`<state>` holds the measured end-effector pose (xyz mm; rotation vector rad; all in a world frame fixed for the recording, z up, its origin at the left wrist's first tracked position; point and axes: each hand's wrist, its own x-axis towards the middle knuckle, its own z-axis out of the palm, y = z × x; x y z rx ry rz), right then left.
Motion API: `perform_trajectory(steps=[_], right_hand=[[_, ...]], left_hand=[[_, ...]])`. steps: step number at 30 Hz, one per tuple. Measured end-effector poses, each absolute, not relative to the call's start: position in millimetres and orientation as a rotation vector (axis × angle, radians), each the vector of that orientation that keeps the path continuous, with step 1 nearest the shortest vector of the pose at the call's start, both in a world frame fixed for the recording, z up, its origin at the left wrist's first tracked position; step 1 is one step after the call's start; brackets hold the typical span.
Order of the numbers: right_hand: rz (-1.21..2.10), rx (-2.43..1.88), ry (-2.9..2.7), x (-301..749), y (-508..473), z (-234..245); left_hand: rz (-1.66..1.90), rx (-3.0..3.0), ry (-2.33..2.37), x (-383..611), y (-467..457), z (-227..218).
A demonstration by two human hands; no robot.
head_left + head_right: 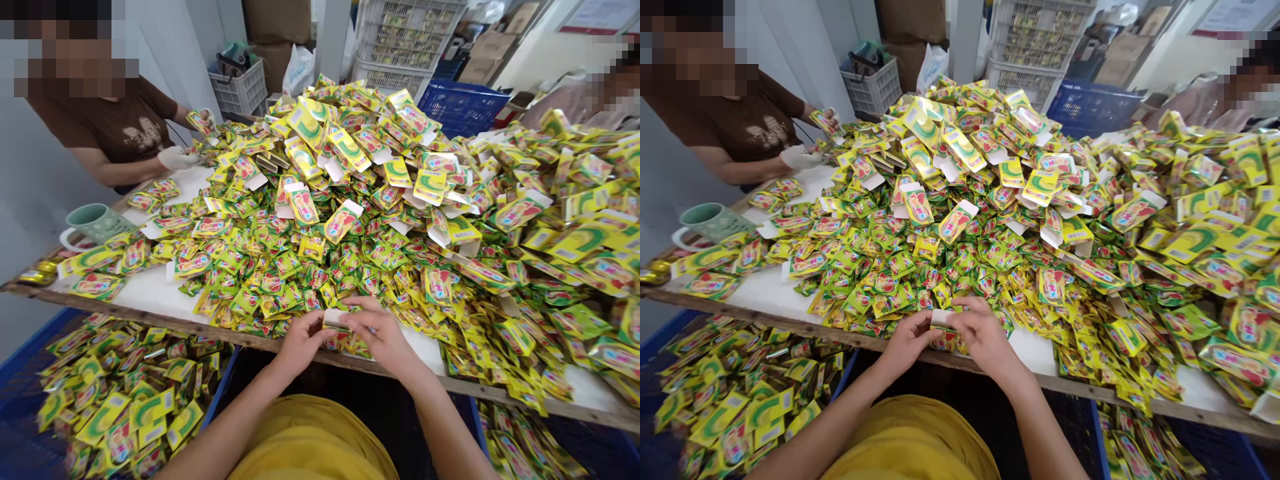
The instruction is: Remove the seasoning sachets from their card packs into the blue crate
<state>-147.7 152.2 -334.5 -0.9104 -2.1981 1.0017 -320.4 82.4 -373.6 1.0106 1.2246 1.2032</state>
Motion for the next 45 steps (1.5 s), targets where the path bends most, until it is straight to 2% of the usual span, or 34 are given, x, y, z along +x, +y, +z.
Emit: perform_trajectory(steps=[3,6,12,21,26,31,35,41,45], right_hand=[[1.324,-1.151,-1.704,-145,140,-346],[1.680,-1.213,-1.415,-153,127,-359],[1.416,-1.177,-1.441,-171,128,-363],[1.381,-1.220,-1.323,-171,133,-374],[1.528,-1.239,-1.284,-170,138,-369],[1.188,-1.097,-1.648,-162,135,-365],[1.188,-0.971,-1.928,-139,151,-361],[0.436,-1.325,-2.384,-124,216,-359],[0.221,-1.313,-2.516,-120,230,-351]], left_hand=[[1.191,0.924,1.248,-324,80,-368],[1.103,0.862,1.179,-327,81,-363],[1.305,0.925,1.348,-328,90,-366],[1.366,1.289,1.458,-323,94,-374],[1.364,1.496,1.383,-328,98,-373],[1.316,1.530,1.316,-333,97,-372],[1.281,1.637,1.231,-336,92,-373],[1.069,1.865,1.225,-331,89,-382],[1.060,1.868,1.211,-328,85,-376]])
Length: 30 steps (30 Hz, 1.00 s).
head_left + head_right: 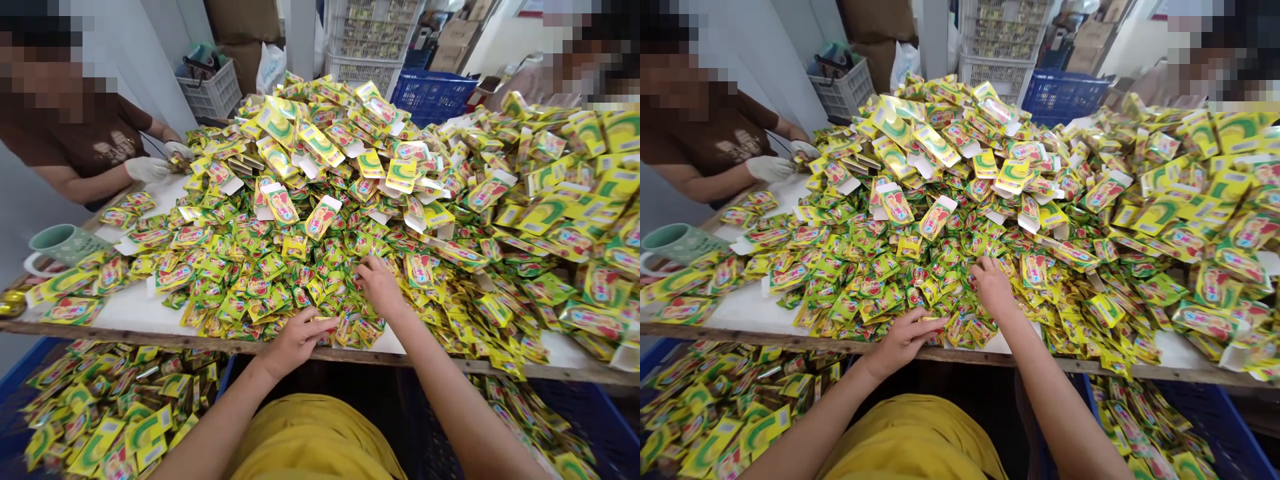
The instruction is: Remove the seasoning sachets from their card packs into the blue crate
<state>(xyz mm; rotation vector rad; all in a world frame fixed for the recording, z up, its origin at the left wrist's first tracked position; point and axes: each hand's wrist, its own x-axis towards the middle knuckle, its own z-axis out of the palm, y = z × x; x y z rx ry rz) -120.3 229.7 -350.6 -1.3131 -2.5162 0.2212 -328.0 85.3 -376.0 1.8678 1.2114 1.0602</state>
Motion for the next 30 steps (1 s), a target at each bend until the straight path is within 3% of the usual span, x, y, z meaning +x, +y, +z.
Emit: perform_trajectory(steps=[3,6,9,13,16,19,22,26,30], right_hand=[[0.362,-1.278,-2.289,-111,214,-349],[0.873,-1.371,-1.909,-110,182,-361],[1.216,-1.466,-1.786,-123,151,-379],[0.930,-1.715,-2.023,-140,137,-389],[0.868,-1.754,-2.194,-139,142,-385],[0.828,-1.757,-2.269,-135,144,-381],[0.689,-1.645,-2.300,-135,137,-378],[0.772,-1.504,-2.330,-144,117,-368],[0.813,-1.441,-2.358,-146,104,-365]], left_hand=[[1.335,1.695,1.397,-347,64,-357],[1.497,1.536,1.867,-399,18,-346],[1.178,1.379,2.319,-473,-46,-366],[0.767,1.406,2.540,-555,-119,-412],[0.660,1.398,2.722,-567,-123,-411],[0.949,1.386,2.866,-529,-68,-374],[1.513,1.738,2.389,-462,24,-331],[1.396,2.165,1.792,-378,159,-304],[1.199,2.005,1.976,-333,264,-300]])
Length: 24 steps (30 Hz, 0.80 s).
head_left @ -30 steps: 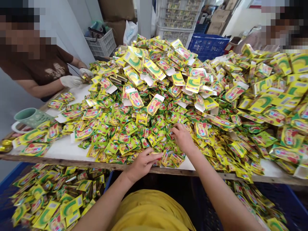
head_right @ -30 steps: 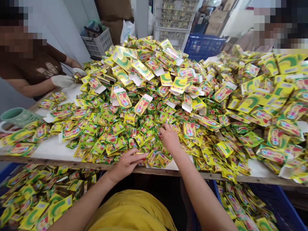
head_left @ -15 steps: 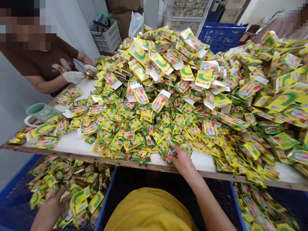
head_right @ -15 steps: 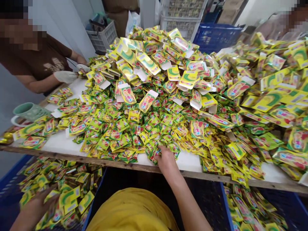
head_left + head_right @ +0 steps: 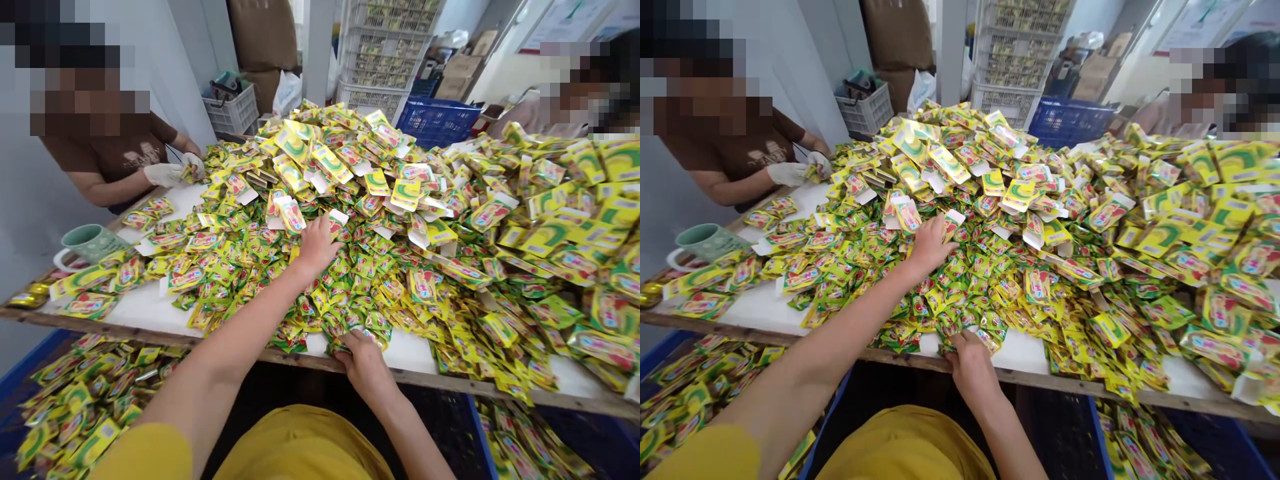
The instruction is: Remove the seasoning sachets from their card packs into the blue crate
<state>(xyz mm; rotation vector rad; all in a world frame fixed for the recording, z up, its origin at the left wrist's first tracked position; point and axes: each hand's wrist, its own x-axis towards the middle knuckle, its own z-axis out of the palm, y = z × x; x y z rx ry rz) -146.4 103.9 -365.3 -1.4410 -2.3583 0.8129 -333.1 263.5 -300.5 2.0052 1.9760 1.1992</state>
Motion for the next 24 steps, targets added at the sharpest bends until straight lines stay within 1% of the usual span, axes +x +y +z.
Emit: perform_trajectory(steps=[2,5,8,10,13,17,21,24], right_hand=[[0.840,-1.396,-2.307,-141,103,-369],[0.855,-1.412,-1.923,-128,111,-367],[0.827,-1.415,-1.361,-119,127,-352],[0.844,-1.325,-1.202,-119,138,-340],[0.864,-1.259,-1.374,-127,149,-335],[0.756,-1.228,-1.796,-135,150,-343],[0.842,-1.165,-2.167,-135,153,-339],[0.843,-1.243,-2.194,-139,152,-333]], left_hand=[[1.122,1.865,2.084,-325,283,-297],[1.109,1.939,2.063,-319,260,-293],[0.966,2.089,1.792,-309,196,-306],[0.869,2.076,1.575,-300,153,-325],[0.933,1.901,1.584,-288,116,-358],[1.041,1.745,1.729,-280,105,-386],[1.131,1.701,1.689,-279,101,-392],[1.201,1.568,1.538,-283,96,-388]])
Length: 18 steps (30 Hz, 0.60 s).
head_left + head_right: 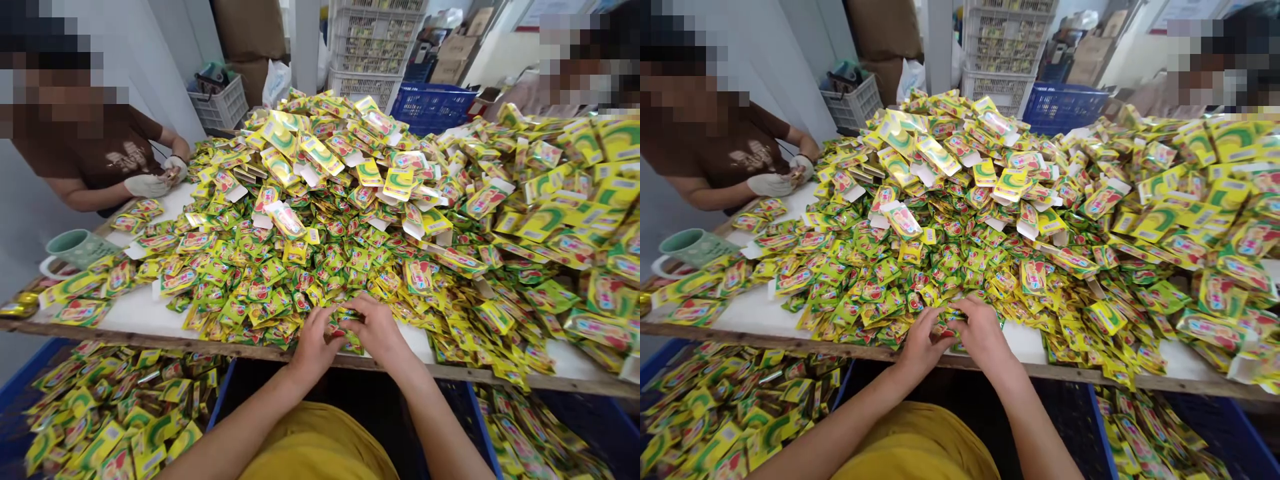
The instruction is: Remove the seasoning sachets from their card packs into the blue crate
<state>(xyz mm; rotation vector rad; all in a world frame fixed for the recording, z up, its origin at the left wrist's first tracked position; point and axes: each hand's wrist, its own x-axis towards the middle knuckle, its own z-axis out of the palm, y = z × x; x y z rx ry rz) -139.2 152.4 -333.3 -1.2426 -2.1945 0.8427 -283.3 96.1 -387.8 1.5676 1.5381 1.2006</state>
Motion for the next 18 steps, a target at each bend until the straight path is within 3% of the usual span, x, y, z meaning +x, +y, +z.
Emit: perform_trajectory(steps=[6,14,18], right_hand=[[0.560,-1.041,-2.142,-155,146,-342],[0.517,-1.015,-2.286,-172,133,-342],[0.768,-1.045,-2.099,-165,127,-347]], left_hand=[[1.194,1.230,1.246,-308,94,-379],[1.220,1.071,1.193,-320,88,-381],[1.231,1.016,1.189,-322,82,-378]])
